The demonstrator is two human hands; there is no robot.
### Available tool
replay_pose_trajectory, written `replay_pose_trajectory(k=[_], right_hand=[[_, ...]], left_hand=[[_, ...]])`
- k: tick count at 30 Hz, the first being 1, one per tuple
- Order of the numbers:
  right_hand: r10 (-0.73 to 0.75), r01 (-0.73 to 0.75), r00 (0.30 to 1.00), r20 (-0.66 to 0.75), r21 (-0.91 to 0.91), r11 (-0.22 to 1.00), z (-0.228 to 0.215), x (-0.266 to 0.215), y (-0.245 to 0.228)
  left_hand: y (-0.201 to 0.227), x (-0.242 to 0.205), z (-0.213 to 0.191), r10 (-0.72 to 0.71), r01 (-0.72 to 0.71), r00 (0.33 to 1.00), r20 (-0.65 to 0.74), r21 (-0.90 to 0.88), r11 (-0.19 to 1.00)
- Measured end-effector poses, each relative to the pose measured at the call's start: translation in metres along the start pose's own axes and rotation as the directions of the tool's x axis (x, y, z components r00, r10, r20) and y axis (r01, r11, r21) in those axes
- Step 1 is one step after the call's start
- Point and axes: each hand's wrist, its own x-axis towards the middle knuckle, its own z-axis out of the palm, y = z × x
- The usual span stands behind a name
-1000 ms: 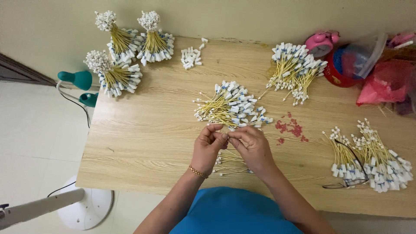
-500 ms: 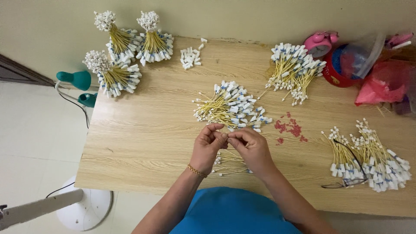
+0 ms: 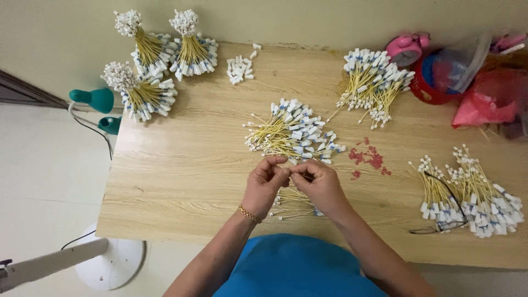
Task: Manually attaching small white connectors to the ends of yellow wires on a workbench.
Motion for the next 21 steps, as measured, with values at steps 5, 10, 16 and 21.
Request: replay_pose_trajectory(k=[5,10,16,21], right_hand=[[0.146,-0.131,0.988,0.056,-0.214,0.968,0.007,0.002,0.033],[0.076,-0.033,0.991,0.111,-0.34,0.94,0.003,-0.017,0.099],[0.182,-0.178,0.983,-0.034,-0.433,0.883,-0.034,-0.029,0.087],[0.249,-0.298,0.951,-0.184,-0.329,0.896,-0.057,-0.042,0.105]], left_hand=[[-0.041,0.013,-0.022,-0.034,0.035,0.999,-0.011,0.164,0.986],[-0.089,0.007,-0.054,-0.062,0.112,0.992,-0.11,0.547,0.83],[-0.072,-0.004,-0.049,0.287,-0.224,0.947,0.143,0.935,0.274],[-0.078,0.002,-0.031,0.487,-0.597,0.585,0.648,0.751,-0.282]])
